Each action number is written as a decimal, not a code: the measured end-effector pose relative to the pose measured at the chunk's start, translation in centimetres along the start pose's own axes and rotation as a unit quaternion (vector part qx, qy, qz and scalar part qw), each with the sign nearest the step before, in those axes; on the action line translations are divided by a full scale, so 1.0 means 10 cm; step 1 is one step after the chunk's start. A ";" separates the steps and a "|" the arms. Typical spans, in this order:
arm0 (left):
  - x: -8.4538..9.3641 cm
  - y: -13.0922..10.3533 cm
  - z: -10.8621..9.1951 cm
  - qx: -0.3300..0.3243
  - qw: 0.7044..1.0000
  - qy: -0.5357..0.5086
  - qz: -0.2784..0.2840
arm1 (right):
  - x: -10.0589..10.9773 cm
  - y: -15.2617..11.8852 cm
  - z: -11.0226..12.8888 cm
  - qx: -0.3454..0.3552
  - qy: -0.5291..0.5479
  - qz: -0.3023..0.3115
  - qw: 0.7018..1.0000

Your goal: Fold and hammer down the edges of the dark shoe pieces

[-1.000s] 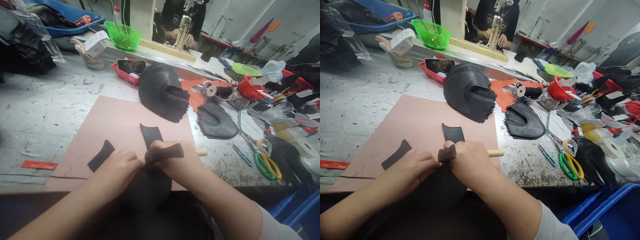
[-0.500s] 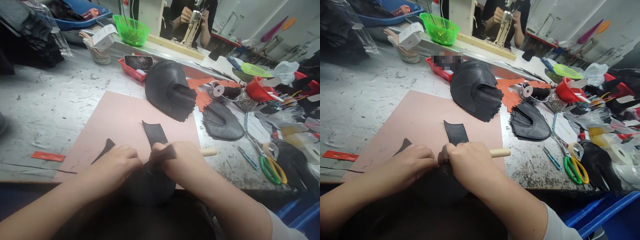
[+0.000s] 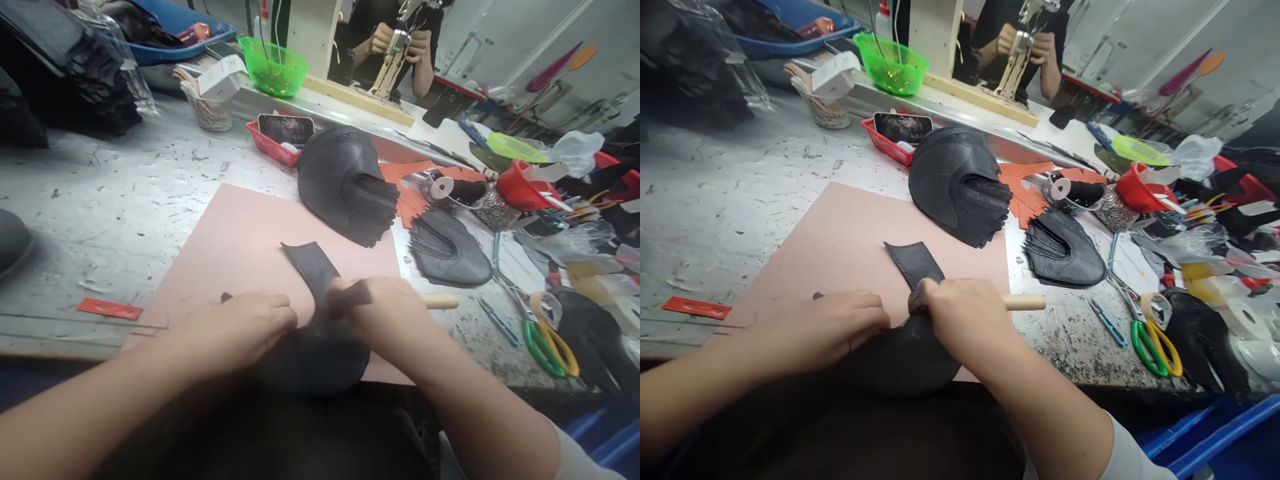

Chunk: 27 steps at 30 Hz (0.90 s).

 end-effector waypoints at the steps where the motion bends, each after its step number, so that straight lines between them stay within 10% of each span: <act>1: 0.00 0.03 -0.02 0.016 0.999 -0.012 -0.036 | 0.02 -0.01 -0.07 -0.016 0.006 -0.011 1.000; 5: -0.04 0.09 -0.10 0.055 0.990 0.012 -0.127 | -0.05 -0.03 -0.17 -0.014 0.014 0.003 1.000; 27: -0.07 -0.06 0.09 0.036 0.998 -0.044 -0.018 | -0.08 -0.04 0.15 0.059 0.021 -0.032 0.998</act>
Point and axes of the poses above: each hand's wrist, its own y-axis towards the middle knuckle, its own x-axis out of the back of the hand, z = x × y, the point moved 10 cm from there along y, towards the middle knuckle, and after that the axes turned 15 degrees about y, right-handed, at the moved point
